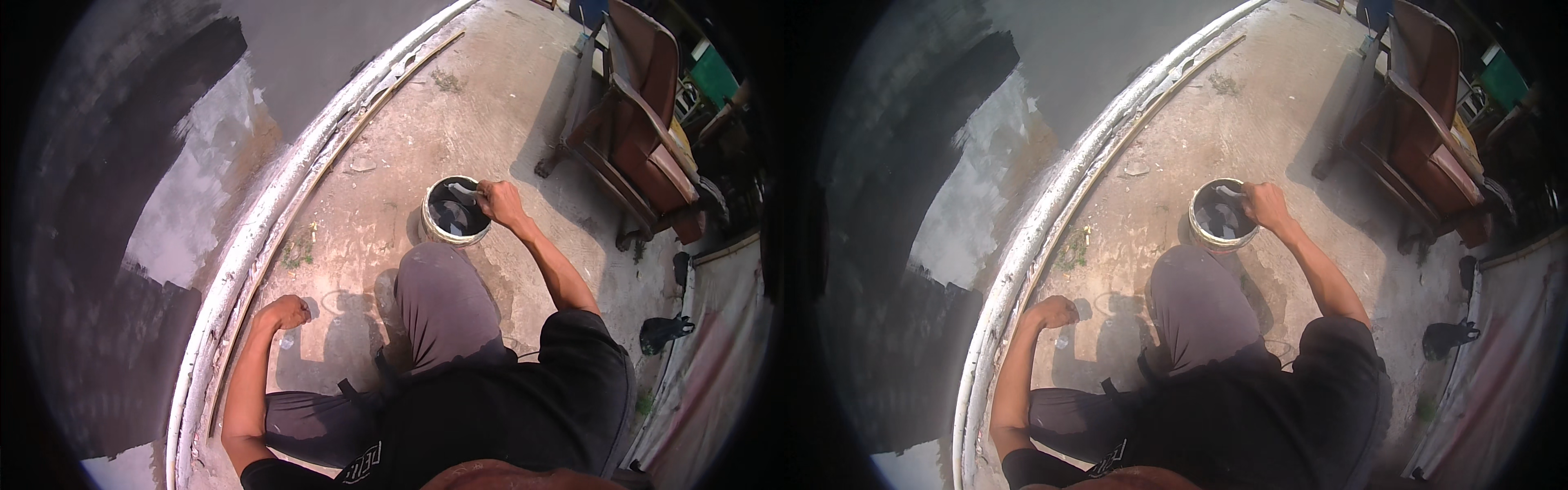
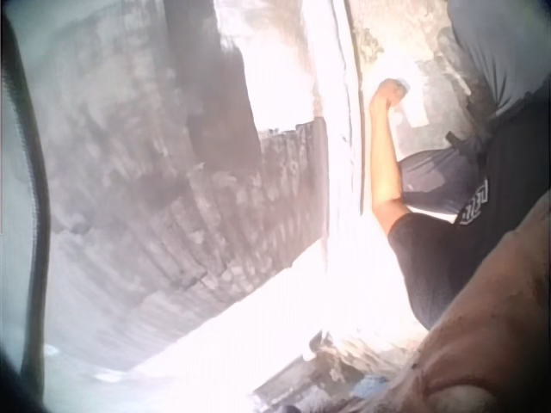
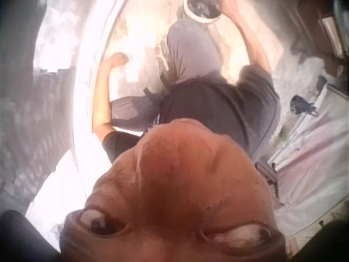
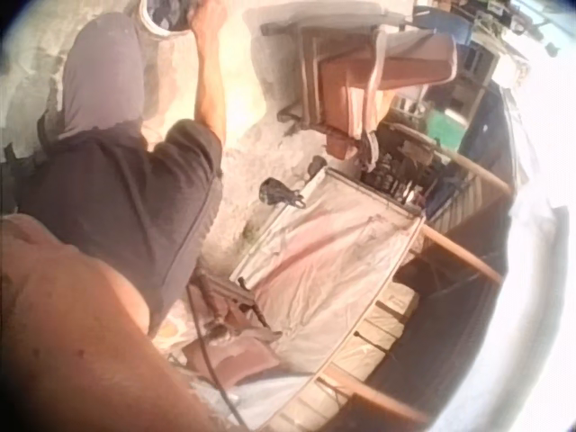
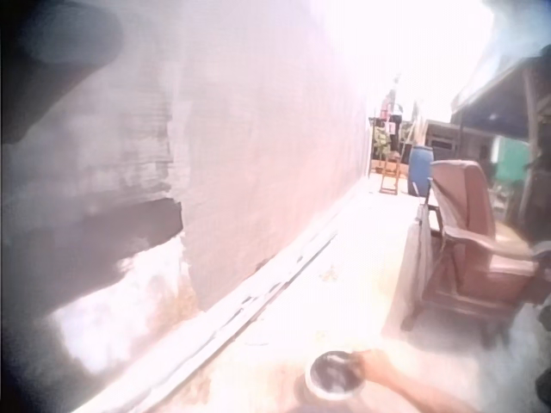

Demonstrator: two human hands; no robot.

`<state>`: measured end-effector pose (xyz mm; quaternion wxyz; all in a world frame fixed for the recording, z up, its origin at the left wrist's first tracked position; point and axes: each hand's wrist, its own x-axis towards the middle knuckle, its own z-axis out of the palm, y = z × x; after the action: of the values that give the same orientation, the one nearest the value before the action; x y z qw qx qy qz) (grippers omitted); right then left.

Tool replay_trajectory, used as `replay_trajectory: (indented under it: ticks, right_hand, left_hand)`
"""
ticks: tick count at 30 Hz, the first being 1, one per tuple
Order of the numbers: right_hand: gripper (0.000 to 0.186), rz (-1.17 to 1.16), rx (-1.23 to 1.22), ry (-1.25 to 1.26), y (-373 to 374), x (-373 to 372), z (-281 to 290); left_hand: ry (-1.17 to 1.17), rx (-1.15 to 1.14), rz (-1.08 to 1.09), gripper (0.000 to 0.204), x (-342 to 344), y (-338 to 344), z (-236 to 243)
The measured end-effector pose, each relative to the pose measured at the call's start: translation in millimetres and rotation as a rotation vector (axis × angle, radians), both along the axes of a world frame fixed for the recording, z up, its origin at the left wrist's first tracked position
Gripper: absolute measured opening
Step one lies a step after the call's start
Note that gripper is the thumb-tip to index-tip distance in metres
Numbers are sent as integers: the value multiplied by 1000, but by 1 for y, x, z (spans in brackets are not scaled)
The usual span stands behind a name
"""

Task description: The person kneels on the ground and uses a paintbrush to apply dark paint to a wall. They repeatedly dip the brush into a paint can and stroke the wall surface, gradually covering the unpainted area.

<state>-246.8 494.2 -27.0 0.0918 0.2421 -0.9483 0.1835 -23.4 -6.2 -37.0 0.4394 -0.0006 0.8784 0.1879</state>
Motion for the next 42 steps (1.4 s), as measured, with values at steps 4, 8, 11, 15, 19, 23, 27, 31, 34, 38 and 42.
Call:
replay_trajectory:
  ticks: [4, 8, 11, 15, 19, 23, 27, 31, 34, 38, 42]
  right_hand:
    - [16, -55, -158, -235, -2, -2, 2]
    - [20, -150, -345, -584, -18, -4, 15]
    - [24, -77, -393, -608, -12, -11, -1]
    - [19, 123, -135, -174, -8, -3, 3]
    - [18, 104, 161, 23, -3, 0, 11]
    - [16, 176, 221, 173, 5, 4, 7]
    - [22, 111, 118, 54, 5, 3, 1]
    - [23, 61, -144, -266, 11, -13, -10]
    - [22, 35, -322, -592, 19, -29, -27]
    - [20, -38, -326, -693, 22, -37, -32]
    - [22, -29, -234, -803, 33, -54, -34]
  left_hand:
    - [27, 9, -25, 37, -11, 2, 2]
    - [126, -23, -57, 26, -2, -8, -5]
    - [188, -37, -82, 27, 4, -5, 2]
    - [28, -75, 74, 26, 0, 4, 0]
    - [-112, -154, -31, 26, -6, 7, 9]
    - [-114, -176, 41, 40, -1, 15, 21]
    - [-94, -200, 46, 40, -2, 19, 36]
    - [-70, -165, 51, 34, 1, 13, 23]
    - [40, -171, 82, 25, 4, 3, 19]
    - [124, -166, 148, 15, 8, 0, 26]
    - [46, -172, 97, 29, 11, -9, 23]
